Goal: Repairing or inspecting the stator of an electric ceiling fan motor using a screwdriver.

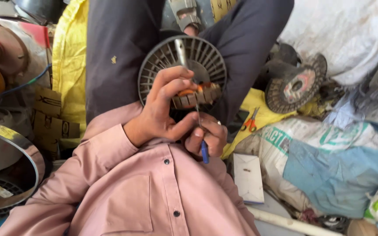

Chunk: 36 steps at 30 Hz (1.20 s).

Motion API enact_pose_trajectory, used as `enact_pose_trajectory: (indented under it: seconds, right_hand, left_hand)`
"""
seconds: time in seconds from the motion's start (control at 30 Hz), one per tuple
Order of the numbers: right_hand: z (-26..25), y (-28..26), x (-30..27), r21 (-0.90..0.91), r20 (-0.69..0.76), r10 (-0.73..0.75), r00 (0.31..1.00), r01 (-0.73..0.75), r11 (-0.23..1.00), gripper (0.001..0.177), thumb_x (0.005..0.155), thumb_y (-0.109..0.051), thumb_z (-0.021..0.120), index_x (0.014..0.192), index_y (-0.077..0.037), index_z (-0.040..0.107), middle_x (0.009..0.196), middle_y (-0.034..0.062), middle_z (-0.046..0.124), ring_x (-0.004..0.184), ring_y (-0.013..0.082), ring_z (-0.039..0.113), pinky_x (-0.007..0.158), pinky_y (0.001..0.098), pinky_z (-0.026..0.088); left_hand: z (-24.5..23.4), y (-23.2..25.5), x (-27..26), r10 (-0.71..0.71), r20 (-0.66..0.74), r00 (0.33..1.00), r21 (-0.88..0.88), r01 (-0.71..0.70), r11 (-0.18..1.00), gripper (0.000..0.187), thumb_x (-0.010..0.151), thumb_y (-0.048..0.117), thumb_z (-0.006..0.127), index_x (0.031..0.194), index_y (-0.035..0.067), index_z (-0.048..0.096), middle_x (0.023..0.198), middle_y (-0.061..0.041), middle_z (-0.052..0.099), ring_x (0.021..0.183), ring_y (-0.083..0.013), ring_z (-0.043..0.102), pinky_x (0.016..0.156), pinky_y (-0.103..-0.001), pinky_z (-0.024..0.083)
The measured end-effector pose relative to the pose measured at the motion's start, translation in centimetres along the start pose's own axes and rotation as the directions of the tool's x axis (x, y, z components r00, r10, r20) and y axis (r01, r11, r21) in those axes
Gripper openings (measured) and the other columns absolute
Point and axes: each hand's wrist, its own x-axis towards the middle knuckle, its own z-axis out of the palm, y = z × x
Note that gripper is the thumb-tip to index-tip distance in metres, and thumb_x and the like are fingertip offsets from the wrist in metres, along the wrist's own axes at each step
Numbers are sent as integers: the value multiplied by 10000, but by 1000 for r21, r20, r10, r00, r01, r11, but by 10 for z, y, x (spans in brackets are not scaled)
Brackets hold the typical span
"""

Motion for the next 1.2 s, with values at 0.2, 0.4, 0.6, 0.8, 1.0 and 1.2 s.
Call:
enact_pose_trajectory:
  seconds: [0.2, 0.4, 0.6, 0.8, 1.0, 1.2]
  right_hand:
    - [-19, 13, -31, 75, -201, -48, 978, 64, 995, 260, 1012, -52, 584, 816, 4, 422, 854, 228, 626, 689, 341, 719, 535, 389, 660]
    - [-35, 6, -35, 63, -278, 221, 935, -212, 975, 265, 1013, -83, 588, 837, 26, 422, 868, 248, 627, 718, 324, 686, 580, 413, 624]
    - [-51, 11, -52, 140, -346, 369, 863, -341, 930, 284, 1003, -85, 604, 830, 1, 397, 870, 254, 641, 725, 315, 672, 591, 394, 592]
    - [-53, -2, -44, 68, -301, 336, 893, -331, 941, 310, 1030, -104, 608, 828, -8, 394, 863, 242, 654, 714, 291, 680, 632, 395, 600]
    - [-57, -4, -48, 115, -307, 351, 885, -332, 936, 341, 1041, -150, 629, 822, -14, 405, 859, 243, 679, 696, 250, 672, 616, 357, 588]
    - [-60, -5, -45, 168, -323, 349, 880, -310, 936, 306, 1033, -124, 635, 837, -16, 425, 868, 229, 672, 713, 246, 668, 625, 362, 604]
  left_hand:
    - [26, -20, -30, -157, -129, 979, 40, 163, 986, 685, 859, 23, 863, 1378, 25, 416, 1139, -142, 629, 1039, -236, 654, 918, -336, 554]
    - [22, -9, -19, -280, -129, 951, 20, 284, 958, 711, 840, -31, 896, 1376, 47, 435, 984, -86, 672, 869, -152, 682, 807, -258, 569]
    - [13, 17, 15, -271, 73, 960, 166, 256, 952, 772, 819, -15, 905, 1425, 51, 432, 980, -68, 679, 877, -145, 719, 802, -267, 577]
    - [15, 11, 11, -172, 116, 978, 206, 146, 968, 695, 805, -28, 919, 1353, 52, 499, 1001, -71, 680, 872, -174, 698, 811, -278, 571]
    - [20, 5, -7, -226, 92, 970, 49, 223, 974, 656, 865, -69, 914, 1354, 35, 488, 1018, -80, 702, 926, -131, 734, 852, -241, 609]
    - [18, 17, 5, -239, 162, 957, 92, 227, 970, 755, 832, -90, 901, 1406, 30, 427, 997, -74, 712, 930, -134, 768, 874, -257, 620]
